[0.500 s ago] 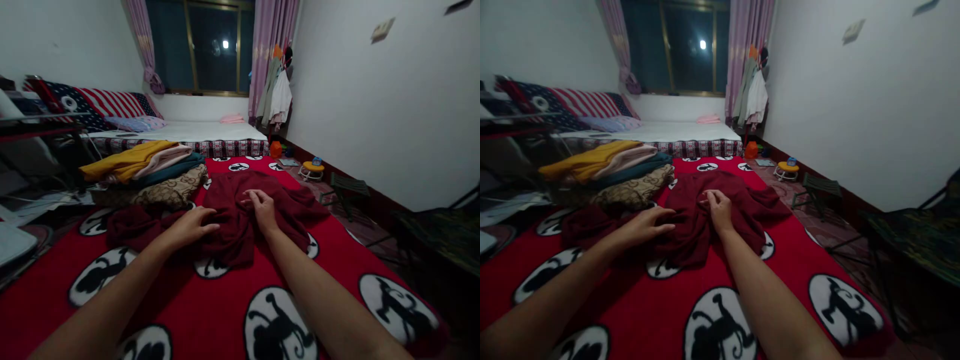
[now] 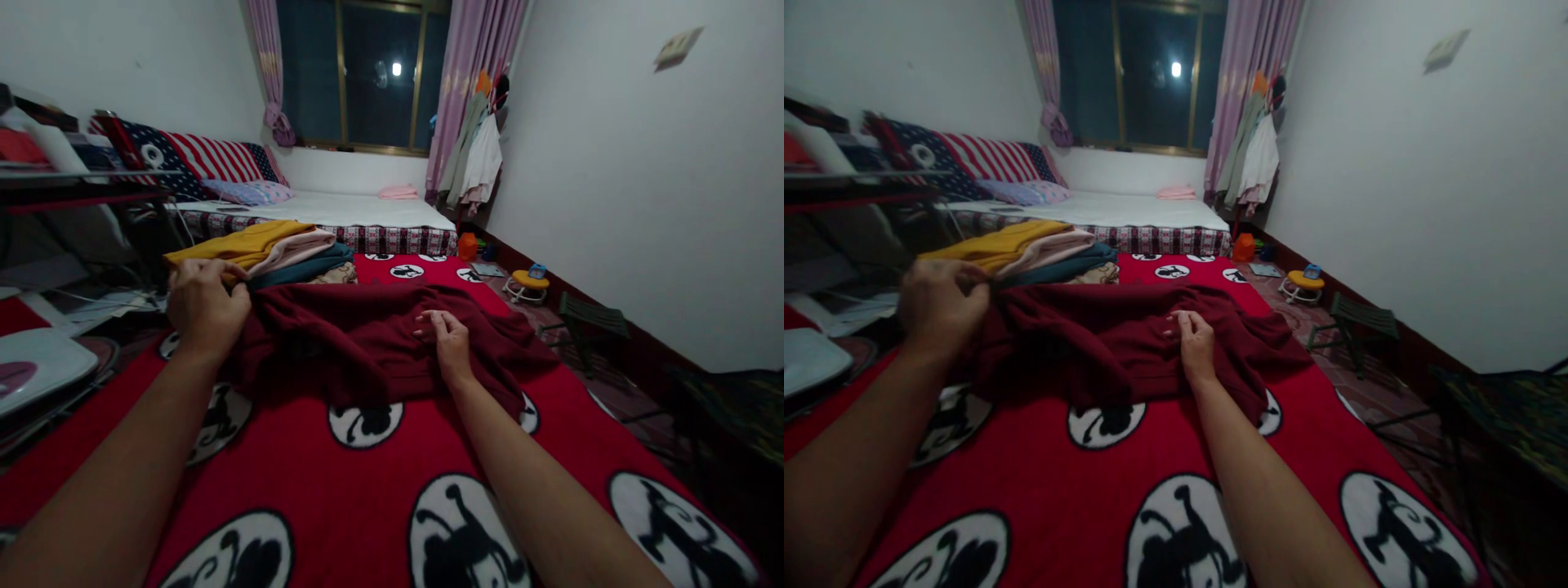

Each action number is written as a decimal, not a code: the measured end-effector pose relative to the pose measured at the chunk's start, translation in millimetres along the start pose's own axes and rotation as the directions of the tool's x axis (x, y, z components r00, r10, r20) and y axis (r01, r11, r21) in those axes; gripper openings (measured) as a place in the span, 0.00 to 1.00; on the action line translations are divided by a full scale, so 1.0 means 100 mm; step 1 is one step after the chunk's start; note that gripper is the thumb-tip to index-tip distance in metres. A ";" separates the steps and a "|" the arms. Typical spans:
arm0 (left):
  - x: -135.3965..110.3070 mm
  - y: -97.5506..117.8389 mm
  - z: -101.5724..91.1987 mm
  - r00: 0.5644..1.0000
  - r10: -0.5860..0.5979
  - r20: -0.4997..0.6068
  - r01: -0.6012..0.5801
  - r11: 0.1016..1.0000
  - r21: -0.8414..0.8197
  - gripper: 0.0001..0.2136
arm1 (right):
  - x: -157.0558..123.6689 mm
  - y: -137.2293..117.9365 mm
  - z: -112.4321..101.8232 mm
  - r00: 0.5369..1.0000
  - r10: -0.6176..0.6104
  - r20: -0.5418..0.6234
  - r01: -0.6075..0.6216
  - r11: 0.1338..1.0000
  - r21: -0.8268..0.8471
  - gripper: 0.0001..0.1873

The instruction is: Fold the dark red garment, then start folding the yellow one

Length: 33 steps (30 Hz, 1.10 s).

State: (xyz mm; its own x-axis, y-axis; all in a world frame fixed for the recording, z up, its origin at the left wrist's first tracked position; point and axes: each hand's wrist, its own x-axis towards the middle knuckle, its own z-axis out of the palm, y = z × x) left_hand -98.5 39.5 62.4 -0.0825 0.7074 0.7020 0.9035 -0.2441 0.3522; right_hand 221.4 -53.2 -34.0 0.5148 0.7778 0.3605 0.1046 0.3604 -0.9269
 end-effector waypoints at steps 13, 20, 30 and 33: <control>-0.86 0.66 0.29 0.313 0.719 0.620 -0.530 0.674 -0.514 0.32 | -0.27 -0.49 -0.27 0.625 0.199 0.755 0.406 0.743 -0.532 0.35; -0.87 0.67 0.41 0.378 0.655 0.655 -0.579 0.719 -0.385 0.28 | -0.42 -0.45 -0.56 0.768 0.249 0.590 0.541 0.241 -0.806 0.29; -0.75 0.94 -0.27 0.144 0.804 0.577 0.325 0.512 -0.795 0.13 | -0.68 -0.91 -0.19 0.909 0.081 0.410 0.060 0.946 -0.319 0.15; -0.66 0.93 -0.42 -0.099 0.829 0.550 0.374 0.543 -0.752 0.12 | -0.87 -1.16 -0.08 0.674 0.227 0.703 0.023 0.945 -0.327 0.13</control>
State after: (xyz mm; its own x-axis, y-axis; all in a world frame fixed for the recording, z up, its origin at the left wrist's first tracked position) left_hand -26.5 -57.8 75.4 0.9887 0.0927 -0.1178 0.1439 -0.3663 0.9193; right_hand 171.5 -166.7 41.1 -0.2272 0.9681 0.1060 0.3884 0.1899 -0.9017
